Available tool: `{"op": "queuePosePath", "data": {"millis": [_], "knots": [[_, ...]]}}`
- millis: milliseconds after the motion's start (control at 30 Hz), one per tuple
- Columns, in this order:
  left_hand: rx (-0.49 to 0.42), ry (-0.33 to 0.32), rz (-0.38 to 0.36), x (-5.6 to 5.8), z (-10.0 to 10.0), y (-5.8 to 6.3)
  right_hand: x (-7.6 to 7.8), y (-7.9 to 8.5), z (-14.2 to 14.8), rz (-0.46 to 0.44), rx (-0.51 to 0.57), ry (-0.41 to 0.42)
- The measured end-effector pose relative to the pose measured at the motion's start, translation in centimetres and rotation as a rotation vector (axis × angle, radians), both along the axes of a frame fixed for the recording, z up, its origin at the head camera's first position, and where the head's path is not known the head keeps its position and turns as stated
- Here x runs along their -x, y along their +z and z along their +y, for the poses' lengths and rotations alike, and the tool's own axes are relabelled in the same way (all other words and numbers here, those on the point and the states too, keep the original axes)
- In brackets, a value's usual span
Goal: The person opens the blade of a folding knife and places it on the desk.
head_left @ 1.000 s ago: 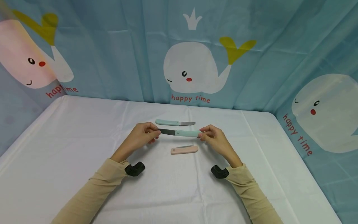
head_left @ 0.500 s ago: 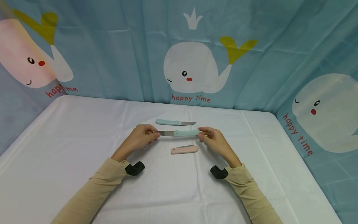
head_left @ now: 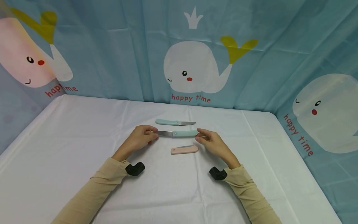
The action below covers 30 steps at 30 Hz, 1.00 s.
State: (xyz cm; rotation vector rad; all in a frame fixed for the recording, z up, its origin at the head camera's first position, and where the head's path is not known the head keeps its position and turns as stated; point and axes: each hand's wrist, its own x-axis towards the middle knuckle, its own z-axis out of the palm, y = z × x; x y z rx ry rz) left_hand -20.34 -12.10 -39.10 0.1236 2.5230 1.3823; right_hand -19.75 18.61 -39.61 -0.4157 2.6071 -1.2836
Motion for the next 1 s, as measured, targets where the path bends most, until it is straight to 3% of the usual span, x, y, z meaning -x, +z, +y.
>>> {"op": "queuePosePath", "data": {"millis": [300, 600, 767, 1000], "knots": [[-0.001, 0.01, -0.051, 0.0, 0.1, 0.1, 0.0, -0.1, -0.1, -0.051, -0.002, -0.005], [0.002, -0.023, -0.042, 0.0, 0.0, 0.1, 0.2, -0.1, 0.3, -0.062, -0.016, 0.0], [0.005, -0.05, -0.036, -0.3, 0.2, 0.3, 0.0, 0.5, 0.5, -0.057, -0.022, 0.042], [-0.005, -0.126, 0.002, -0.8, 1.1, 0.3, -0.3, 1.1, 0.4, -0.063, -0.033, 0.165]]}}
